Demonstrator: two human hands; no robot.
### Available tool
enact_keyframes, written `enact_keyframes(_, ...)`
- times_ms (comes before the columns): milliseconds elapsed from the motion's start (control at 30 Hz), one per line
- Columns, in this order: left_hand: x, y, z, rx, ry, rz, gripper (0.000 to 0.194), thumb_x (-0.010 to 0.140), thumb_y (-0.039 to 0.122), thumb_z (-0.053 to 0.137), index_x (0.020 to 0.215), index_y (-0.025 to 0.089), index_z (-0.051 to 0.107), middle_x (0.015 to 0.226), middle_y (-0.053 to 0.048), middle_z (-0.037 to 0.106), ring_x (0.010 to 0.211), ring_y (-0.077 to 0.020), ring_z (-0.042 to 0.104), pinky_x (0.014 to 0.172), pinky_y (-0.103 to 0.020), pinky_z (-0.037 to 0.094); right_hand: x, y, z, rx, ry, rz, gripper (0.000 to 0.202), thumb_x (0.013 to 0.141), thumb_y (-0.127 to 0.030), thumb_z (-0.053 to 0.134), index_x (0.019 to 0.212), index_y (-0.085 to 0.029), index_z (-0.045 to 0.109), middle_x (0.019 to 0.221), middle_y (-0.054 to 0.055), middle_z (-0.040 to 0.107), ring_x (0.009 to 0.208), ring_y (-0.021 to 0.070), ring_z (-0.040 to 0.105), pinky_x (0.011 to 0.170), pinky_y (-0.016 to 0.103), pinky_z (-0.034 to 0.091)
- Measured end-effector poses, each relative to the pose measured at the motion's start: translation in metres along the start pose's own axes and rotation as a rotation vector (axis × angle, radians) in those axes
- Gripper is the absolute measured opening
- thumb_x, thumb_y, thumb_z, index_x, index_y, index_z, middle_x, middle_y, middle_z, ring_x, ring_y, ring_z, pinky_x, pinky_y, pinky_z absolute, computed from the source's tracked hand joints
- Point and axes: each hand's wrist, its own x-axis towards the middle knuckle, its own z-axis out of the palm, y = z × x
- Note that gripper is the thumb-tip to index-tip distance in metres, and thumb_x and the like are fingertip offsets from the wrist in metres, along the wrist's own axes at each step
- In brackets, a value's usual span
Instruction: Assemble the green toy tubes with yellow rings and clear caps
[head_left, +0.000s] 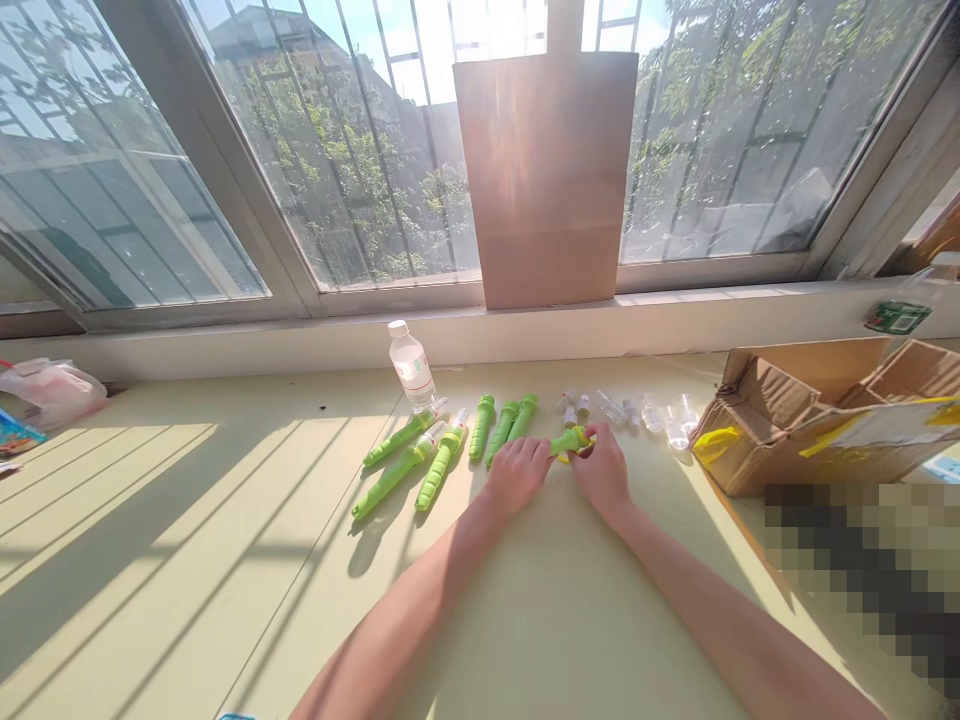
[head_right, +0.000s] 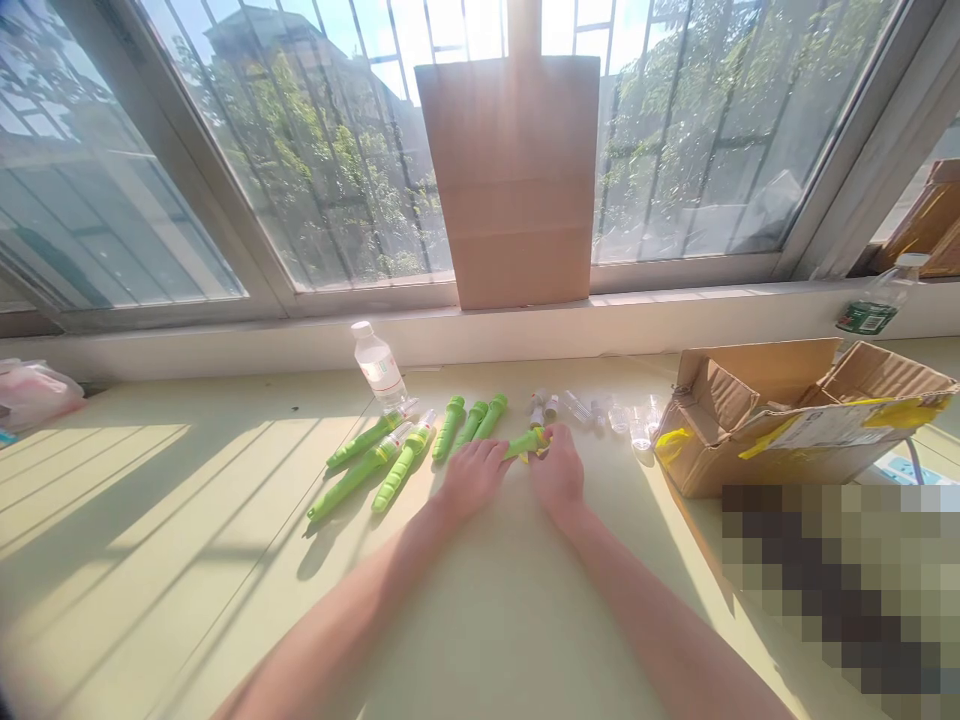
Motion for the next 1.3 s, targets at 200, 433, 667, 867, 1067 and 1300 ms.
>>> enact_keyframes(200, -0.0003, 0.0028, 0.0003, -0.025, -0.082, -0.039, 0.023, 0.101, 0.034, 0.046, 0.103, 0.02, 0.065, 0.086, -0.008, 0.072, 0.08, -0.0235, 0.069, 0.067, -0.032, 0.045, -0.0003, -0.0007, -0.0008, -0.007, -0.01, 0.007, 0.023, 0.068, -0.027, 0.054, 0.087, -0.026, 0.042, 0.082, -0.003, 0.056, 0.062, 0.0144, 0.056, 0.058, 0.028, 0.04)
enact_keyframes(433, -0.0007, 0.0036, -0.0002, -0.073, -0.141, -0.123, 0.026, 0.1, 0.039, 0.048, 0.099, 0.022, 0.067, 0.083, -0.007, 0.072, 0.077, -0.0226, 0.068, 0.063, -0.032, 0.046, -0.0006, -0.001, -0.0012, -0.023, -0.038, 0.011, 0.021, 0.068, -0.023, 0.051, 0.086, -0.026, 0.041, 0.087, -0.002, 0.057, 0.063, 0.0145, 0.054, 0.06, 0.029, 0.041)
enact_keyframes(667, 0.0001, 0.0027, 0.0001, -0.124, -0.143, -0.2, 0.022, 0.097, 0.041, 0.054, 0.096, 0.024, 0.067, 0.081, -0.005, 0.073, 0.069, -0.0208, 0.068, 0.056, -0.03, 0.044, 0.0003, -0.0004, -0.0012, -0.081, -0.056, 0.024, 0.023, 0.069, -0.021, 0.051, 0.089, -0.025, 0.044, 0.09, -0.001, 0.059, 0.064, 0.0148, 0.055, 0.057, 0.027, 0.037)
enact_keyframes(867, 0.0002, -0.0007, 0.0028, -0.21, -0.13, -0.265, 0.025, 0.094, 0.048, 0.057, 0.097, 0.024, 0.067, 0.072, -0.002, 0.071, 0.059, -0.0193, 0.064, 0.054, -0.03, 0.044, 0.0002, 0.0025, 0.0001, -0.113, -0.046, -0.015, 0.022, 0.069, -0.021, 0.052, 0.088, -0.025, 0.044, 0.09, 0.0, 0.06, 0.062, 0.0152, 0.055, 0.055, 0.027, 0.036)
enact_keyframes(1067, 0.0014, -0.0031, 0.0013, -0.204, -0.115, -0.266, 0.023, 0.093, 0.047, 0.059, 0.102, 0.027, 0.067, 0.065, 0.002, 0.067, 0.054, -0.0184, 0.061, 0.059, -0.032, 0.047, -0.0006, 0.0002, -0.0006, -0.117, -0.039, -0.021, 0.02, 0.069, -0.022, 0.051, 0.086, -0.026, 0.042, 0.088, 0.0, 0.059, 0.062, 0.0161, 0.055, 0.055, 0.029, 0.037)
enact_keyframes(1300, 0.0005, -0.004, 0.0057, -0.152, -0.103, -0.255, 0.017, 0.092, 0.037, 0.062, 0.101, 0.024, 0.066, 0.087, -0.004, 0.072, 0.073, -0.0203, 0.067, 0.059, -0.03, 0.046, -0.0031, -0.0025, -0.0011, -0.104, -0.044, -0.006, 0.02, 0.071, -0.023, 0.048, 0.089, -0.027, 0.043, 0.088, 0.0, 0.06, 0.064, 0.0173, 0.057, 0.056, 0.03, 0.039)
